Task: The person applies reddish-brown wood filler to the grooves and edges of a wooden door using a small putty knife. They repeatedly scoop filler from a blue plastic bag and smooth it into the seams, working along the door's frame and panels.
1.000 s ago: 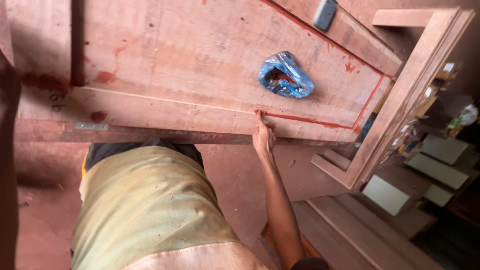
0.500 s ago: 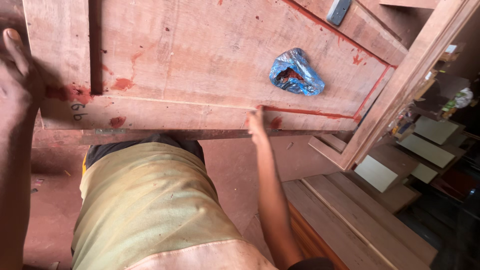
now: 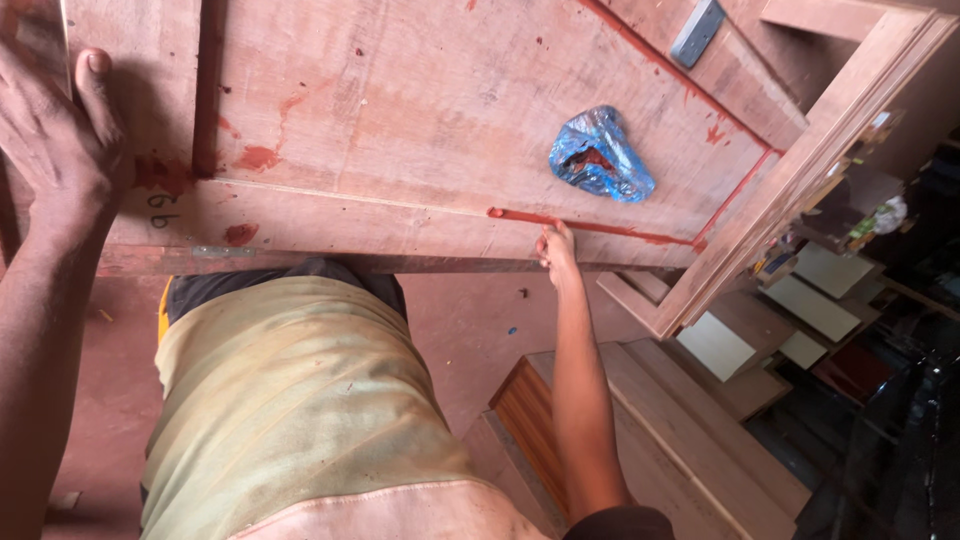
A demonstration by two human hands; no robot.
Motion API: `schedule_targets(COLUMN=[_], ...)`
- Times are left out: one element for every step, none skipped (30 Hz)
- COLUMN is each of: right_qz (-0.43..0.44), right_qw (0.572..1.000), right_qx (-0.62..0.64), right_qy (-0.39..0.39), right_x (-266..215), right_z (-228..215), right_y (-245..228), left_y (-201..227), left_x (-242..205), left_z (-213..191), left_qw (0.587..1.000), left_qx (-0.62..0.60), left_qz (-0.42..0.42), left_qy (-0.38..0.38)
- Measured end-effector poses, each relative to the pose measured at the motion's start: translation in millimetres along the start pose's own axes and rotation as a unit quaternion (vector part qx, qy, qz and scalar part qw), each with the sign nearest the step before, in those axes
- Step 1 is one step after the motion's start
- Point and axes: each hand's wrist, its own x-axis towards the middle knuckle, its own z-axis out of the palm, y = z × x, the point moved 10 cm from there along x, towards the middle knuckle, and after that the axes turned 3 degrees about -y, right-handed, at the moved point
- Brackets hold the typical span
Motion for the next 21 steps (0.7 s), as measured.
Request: schedule_targets(right_qz=[0.037, 0.041, 0.045, 0.049, 0.053, 0.056, 0.056, 0.046, 0.037, 0.03, 0.021, 0.012, -0.047, -0.105, -0.162, -0.25, -0.336, -0.416, -0.409, -0.398, -0.287], right_qw=[0.996, 0.995, 0.994, 0.993, 0.991, 0.99, 0.988, 0.988, 0.987, 0.991, 0.991, 0.987, 0.962, 0.918, 0.858, 0.8, 0.728, 0.643, 0.718, 0.784, 0.889], right_qx=[0.068, 0.07, 0.071, 0.072, 0.08, 0.088, 0.096, 0.087, 0.076, 0.012, -0.052, -0.116, -0.241, -0.361, -0.473, -0.539, -0.596, -0.644, -0.563, -0.476, -0.357], right_qy=[-0.046, -0.058, -0.071, -0.085, -0.092, -0.098, -0.105, -0.122, -0.14, -0.131, -0.123, -0.113, -0.119, -0.122, -0.121, -0.08, -0.038, 0.004, 0.011, 0.018, 0.016], right_x=[3, 2, -4, -15, -30, -46, -60, -76, -93, -106, -117, -127, -136, -146, -153, -160, -165, -170, -158, -143, -109], right_z=[12, 20, 33, 49, 64, 82, 102, 126, 149, 166, 182, 194, 205, 214, 220, 219, 212, 204, 177, 149, 117], right_y=[5, 6, 6, 4, 3, 1, -8, -17, -25, -31, -37, -42, -52, -57, -61, -73, -83, -90, -93, -95, -84], left_y=[-5, -10, -10, -10, -9, -7, -3, -5, -5, -5, -4, -3, -2, -1, 1, 3, 6, 10, 13, 17, 21], left_x=[1, 1, 2, 3, 2, 1, 4, 4, 3, 2, 3, 4, 4, 5, 8, 12, 15, 20, 22, 26, 29], left_z=[8, 15, 14, 13, 11, 7, 5, 8, 9, 10, 9, 8, 6, 5, 3, 1, -3, -6, -12, -18, -24], left_qw=[0.997, 0.988, 0.986, 0.983, 0.98, 0.982, 0.985, 0.98, 0.978, 0.975, 0.977, 0.979, 0.98, 0.98, 0.98, 0.979, 0.977, 0.976, 0.974, 0.972, 0.971], left_qx=[-0.035, -0.065, -0.07, -0.078, -0.086, -0.08, -0.075, -0.104, -0.117, -0.129, -0.124, -0.12, -0.116, -0.114, -0.114, -0.113, -0.116, -0.126, -0.134, -0.151, -0.163], left_qz=[-0.033, -0.071, -0.077, -0.085, -0.093, -0.08, -0.067, -0.084, -0.089, -0.093, -0.085, -0.08, -0.075, -0.074, -0.075, -0.076, -0.082, -0.082, -0.084, -0.081, -0.079], left_qy=[-0.063, -0.118, -0.132, -0.143, -0.153, -0.148, -0.139, -0.149, -0.151, -0.154, -0.148, -0.146, -0.143, -0.143, -0.147, -0.151, -0.158, -0.16, -0.163, -0.159, -0.156])
